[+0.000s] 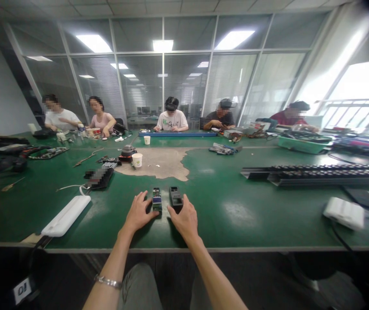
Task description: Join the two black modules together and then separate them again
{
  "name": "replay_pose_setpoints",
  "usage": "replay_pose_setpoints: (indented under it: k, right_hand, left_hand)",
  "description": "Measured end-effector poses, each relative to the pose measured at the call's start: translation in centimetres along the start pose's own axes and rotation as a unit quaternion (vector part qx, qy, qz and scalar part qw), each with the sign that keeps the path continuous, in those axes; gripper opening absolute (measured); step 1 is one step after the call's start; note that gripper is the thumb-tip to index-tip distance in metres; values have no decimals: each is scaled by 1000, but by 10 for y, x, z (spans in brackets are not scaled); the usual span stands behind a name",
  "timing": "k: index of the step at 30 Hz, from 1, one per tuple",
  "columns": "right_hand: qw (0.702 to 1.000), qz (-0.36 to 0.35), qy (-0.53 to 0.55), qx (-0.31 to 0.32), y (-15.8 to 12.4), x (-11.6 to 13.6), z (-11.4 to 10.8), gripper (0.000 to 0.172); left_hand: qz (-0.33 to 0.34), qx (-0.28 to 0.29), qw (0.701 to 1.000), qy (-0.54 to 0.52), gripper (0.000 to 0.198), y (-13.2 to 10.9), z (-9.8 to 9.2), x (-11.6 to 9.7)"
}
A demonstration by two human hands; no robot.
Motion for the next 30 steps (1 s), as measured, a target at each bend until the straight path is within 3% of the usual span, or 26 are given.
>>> replay_pose_setpoints:
  k: [4, 10, 14, 19, 23, 30]
  right_hand:
    - [1000, -2, -6, 1, -1, 0, -1, 79]
    - [998, -21, 50, 13, 4, 8, -11, 45]
    - [994, 3, 106, -3, 12, 28, -19, 45]
    - [992, -16, 124, 9, 16, 66, -19, 38]
    - [995, -4, 88, 34, 14, 83, -11, 34]
    - [999, -13, 2, 49, 11, 91, 3, 29]
  left_hand:
    - [-11, -2, 1000, -1, 69, 0, 1, 1]
    - [-30, -14, 999, -16, 99, 1, 2, 2]
    - [-33, -25, 999, -35, 112, -1, 4, 2]
    - [-53, -42, 995, -75, 129, -2, 6, 2]
    - [-48, -53, 991, -112, 133, -3, 6, 2]
    - [-34, -77, 987, -140, 128, -4, 4, 1]
Point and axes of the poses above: each hand's wrist, its own y-axis towards the middle knuckle, its own z-axis out of the palm, x = y × z, the point moved 1 cm from there along y, towards the middle knuckle, and after that the axes turned 9 degrees about -x, right-handed, at the moved point
